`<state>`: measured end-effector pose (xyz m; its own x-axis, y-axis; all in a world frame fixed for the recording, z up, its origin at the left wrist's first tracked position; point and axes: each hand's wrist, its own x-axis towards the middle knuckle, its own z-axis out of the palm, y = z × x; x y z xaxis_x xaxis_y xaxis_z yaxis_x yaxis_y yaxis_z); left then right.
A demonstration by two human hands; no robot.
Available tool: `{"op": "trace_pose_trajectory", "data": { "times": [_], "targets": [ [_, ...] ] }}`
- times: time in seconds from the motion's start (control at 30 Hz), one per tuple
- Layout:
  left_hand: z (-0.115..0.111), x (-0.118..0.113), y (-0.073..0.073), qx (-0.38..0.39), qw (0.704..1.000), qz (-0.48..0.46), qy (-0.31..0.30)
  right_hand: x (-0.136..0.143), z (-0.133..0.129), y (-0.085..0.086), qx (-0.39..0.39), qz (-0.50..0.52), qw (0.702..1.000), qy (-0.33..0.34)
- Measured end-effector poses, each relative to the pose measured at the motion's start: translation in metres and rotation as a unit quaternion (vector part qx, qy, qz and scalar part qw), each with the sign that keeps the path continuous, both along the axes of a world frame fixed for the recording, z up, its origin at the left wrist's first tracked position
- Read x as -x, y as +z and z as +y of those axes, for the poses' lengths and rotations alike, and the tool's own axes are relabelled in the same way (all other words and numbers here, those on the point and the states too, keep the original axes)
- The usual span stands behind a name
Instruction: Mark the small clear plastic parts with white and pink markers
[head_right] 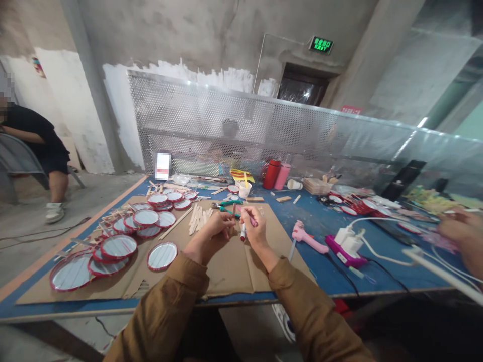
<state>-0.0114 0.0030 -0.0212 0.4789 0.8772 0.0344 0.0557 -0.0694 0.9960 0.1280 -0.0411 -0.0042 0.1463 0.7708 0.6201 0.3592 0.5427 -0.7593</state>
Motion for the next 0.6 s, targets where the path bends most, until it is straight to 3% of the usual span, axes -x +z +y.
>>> {"op": "trace_pose_trajectory", "data": {
  "times": [0.37, 0.6],
  "targets": [
    [0.0015, -0.0012, -0.0035, -0.004, 1.000, -0.007, 0.003, 0.0022, -0.0041, 0.0035, -0.043, -0.087, 0.994, -0.042],
    [-0.0004, -0.0005, -0.0014, 0.002, 1.000, -0.017, -0.008, 0.0029, -0.0074, 0.0064, -0.037, -0.079, 0.996, -0.033]
  ]
}}
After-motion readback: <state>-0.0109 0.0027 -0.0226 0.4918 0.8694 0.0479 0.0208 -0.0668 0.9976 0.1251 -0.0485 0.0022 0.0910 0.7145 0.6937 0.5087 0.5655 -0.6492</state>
